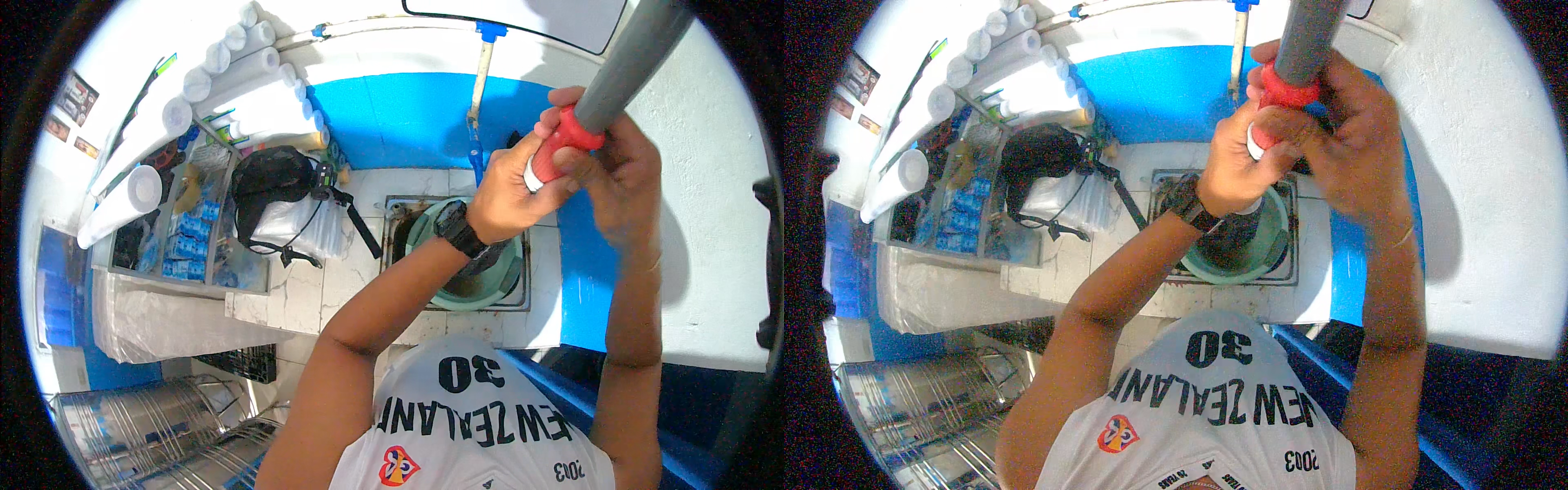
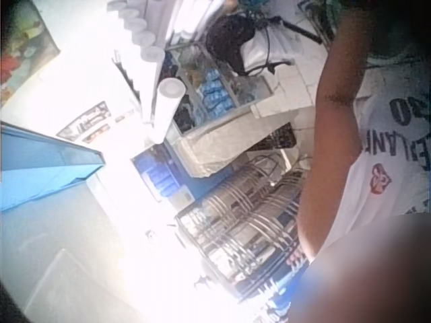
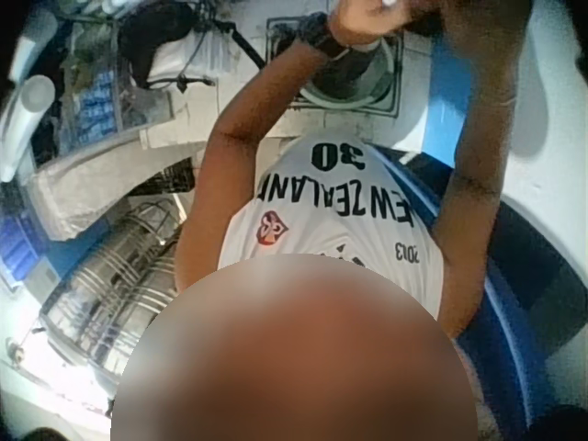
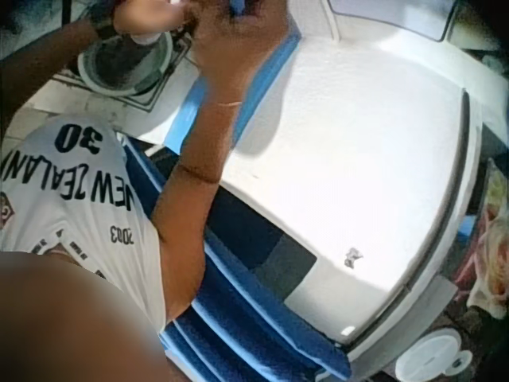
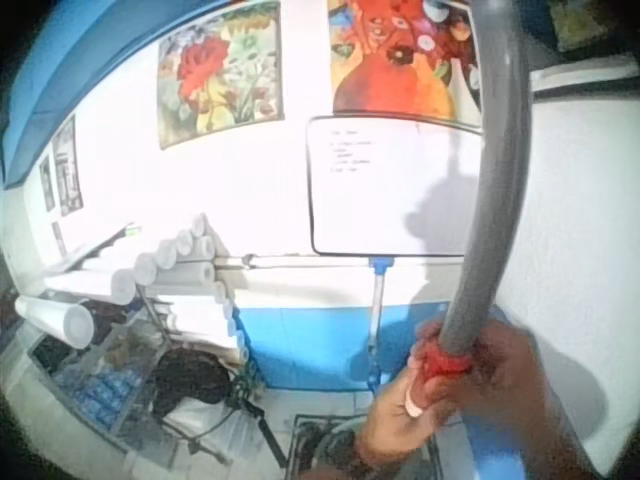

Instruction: The person mops a tiled floor in a commercial backroom using a mop and bucket. They repeatedly wring the mop in a green basin and continue mopping around stacked water jugs, a metal tank, and a stainless steel counter.

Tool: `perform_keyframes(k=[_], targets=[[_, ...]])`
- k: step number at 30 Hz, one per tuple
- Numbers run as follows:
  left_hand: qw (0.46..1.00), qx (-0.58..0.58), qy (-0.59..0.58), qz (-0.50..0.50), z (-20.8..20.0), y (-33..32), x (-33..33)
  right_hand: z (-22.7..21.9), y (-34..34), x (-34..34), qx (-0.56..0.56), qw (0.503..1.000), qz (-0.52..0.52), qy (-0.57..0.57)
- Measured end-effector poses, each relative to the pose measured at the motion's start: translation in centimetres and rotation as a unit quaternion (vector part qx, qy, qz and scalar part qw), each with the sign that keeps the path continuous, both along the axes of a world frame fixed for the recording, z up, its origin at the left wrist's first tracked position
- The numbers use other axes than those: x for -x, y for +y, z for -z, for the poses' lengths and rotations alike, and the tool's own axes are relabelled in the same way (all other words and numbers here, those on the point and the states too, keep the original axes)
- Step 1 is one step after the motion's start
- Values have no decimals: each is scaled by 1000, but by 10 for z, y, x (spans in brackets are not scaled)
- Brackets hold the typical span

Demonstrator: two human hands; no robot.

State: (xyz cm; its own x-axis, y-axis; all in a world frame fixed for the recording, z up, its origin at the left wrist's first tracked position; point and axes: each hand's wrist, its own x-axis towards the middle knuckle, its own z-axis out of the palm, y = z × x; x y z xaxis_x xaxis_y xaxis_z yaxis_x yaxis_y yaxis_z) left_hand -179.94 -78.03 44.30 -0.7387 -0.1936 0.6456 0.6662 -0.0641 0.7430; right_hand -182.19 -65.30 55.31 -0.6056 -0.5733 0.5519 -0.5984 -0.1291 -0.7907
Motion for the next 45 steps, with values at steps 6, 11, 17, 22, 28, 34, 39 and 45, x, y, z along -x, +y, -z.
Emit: perform_keyframes(k=[6, 11, 17, 22, 28, 34, 39, 45], targets=[[999, 48, 5, -17, 7, 4, 1, 23, -2, -27, -77, 968, 210, 110], [986, 93, 123, 58, 11, -9, 3, 9, 26, 28, -55, 982, -166, -75], [991, 90, -44, 84, 13, 6, 6, 24, 39, 53, -12, 987, -155, -51], [992, 66, -61, -93, 31, 25, -7, 61, 25, 5, -57, 897, 390, 198], [992, 31, 31, 120, 45, 27, 11, 45, 52, 64, 10, 975, -220, 23], [977, 102, -67, 177, 44, 30, 19, 66, 83, 113, -10, 967, -232, -102], [985, 74, 5, -155, 61, 40, -5, 86, 34, 51, 21, 994, 105, -26], [992, 65, 54, -95, 67, 39, -9, 76, 34, 8, -62, 985, 155, -29]])
